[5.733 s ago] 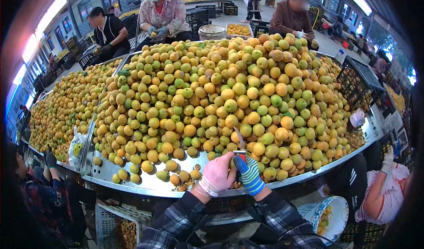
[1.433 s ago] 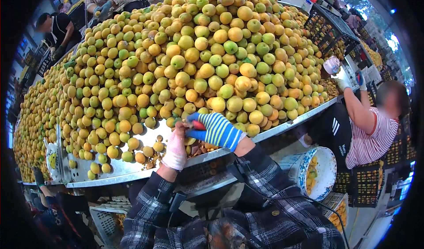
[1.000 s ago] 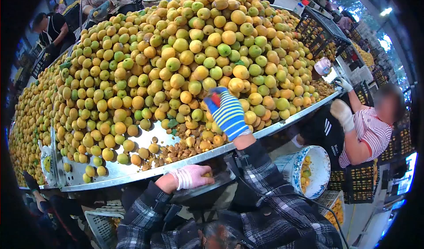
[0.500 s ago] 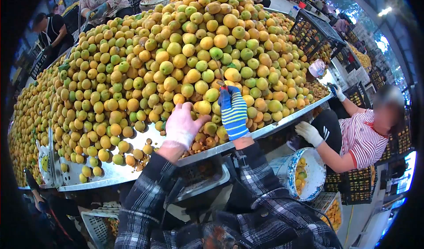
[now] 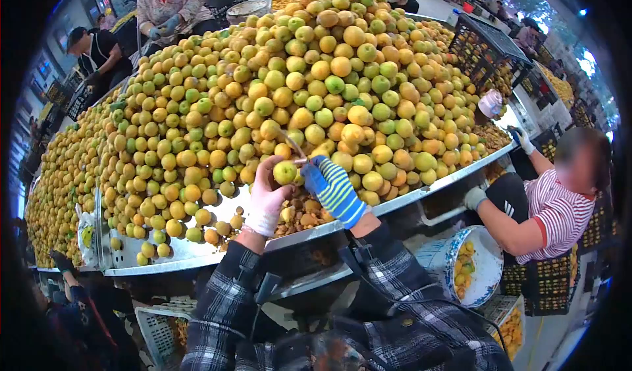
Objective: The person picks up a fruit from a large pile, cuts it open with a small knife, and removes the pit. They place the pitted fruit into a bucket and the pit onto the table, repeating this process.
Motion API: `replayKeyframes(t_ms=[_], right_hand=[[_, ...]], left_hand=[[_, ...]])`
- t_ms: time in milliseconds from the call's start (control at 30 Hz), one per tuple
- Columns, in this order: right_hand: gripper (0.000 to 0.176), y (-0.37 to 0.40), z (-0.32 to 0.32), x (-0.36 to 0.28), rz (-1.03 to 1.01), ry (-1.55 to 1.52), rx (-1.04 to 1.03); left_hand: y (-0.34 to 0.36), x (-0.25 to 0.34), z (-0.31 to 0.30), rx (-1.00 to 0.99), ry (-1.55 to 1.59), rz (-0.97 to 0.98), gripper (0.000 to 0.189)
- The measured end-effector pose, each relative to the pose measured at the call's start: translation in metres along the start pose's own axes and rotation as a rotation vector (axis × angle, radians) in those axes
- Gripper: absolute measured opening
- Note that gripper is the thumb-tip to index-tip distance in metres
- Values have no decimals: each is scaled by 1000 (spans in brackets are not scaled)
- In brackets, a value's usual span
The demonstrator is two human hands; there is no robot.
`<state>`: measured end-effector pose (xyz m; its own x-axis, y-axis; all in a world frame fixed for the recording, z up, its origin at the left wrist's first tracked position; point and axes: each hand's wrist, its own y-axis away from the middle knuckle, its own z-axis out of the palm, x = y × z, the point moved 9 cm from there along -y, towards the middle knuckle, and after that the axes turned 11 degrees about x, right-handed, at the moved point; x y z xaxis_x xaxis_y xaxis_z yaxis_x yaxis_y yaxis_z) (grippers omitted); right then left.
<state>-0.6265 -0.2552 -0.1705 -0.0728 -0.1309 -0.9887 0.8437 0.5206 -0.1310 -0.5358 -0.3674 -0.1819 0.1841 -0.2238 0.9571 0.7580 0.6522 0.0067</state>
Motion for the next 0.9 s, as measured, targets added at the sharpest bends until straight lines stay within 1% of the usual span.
replayKeyframes(t_ms=[33,100,133,167,233,267,367,433,500,533,567,633,733,767,800,867,900], right_hand=[[25,10,12,-20,-231,166,-5],[26,19,22,-26,-141,193,-58],[27,20,28,-20,-92,233,-99],[27,22,30,-20,-91,236,-103],[29,26,31,-30,-235,474,-45],[30,28,34,-33,-279,514,-43],[32,29,38,-25,-311,595,-16],[34,30,40,-22,-301,567,-21],[35,31,39,-30,-335,667,47],[34,32,39,-26,-397,722,103],[34,30,40,-19,-337,761,77],[34,30,43,-21,-293,845,58],[36,32,50,-19,-308,850,24],[36,33,52,-15,-292,871,3],[36,33,55,-11,-267,879,-16],[36,32,58,-6,-184,867,-64],[38,33,58,3,-247,799,-38]], left_hand=[[19,15,8,-136,255,-168,61],[31,24,7,-25,447,-273,55],[32,20,3,-23,449,-272,55],[30,11,-6,14,446,-248,54],[27,1,-18,52,445,-225,53],[26,-2,-21,43,415,-218,52],[24,-8,-25,22,401,-221,53],[27,-11,-20,-52,405,-287,57],[24,-14,-17,-22,420,-270,61],[23,-13,-18,-45,378,-259,61],[21,-17,-19,-31,380,-255,61],[21,-19,-26,30,259,-249,61],[22,-4,-27,36,210,-177,56],[23,-2,-31,54,109,-145,55],[22,2,-31,57,107,-122,55],[25,2,-36,94,-4,-98,52],[26,3,-37,99,-4,-88,52]])
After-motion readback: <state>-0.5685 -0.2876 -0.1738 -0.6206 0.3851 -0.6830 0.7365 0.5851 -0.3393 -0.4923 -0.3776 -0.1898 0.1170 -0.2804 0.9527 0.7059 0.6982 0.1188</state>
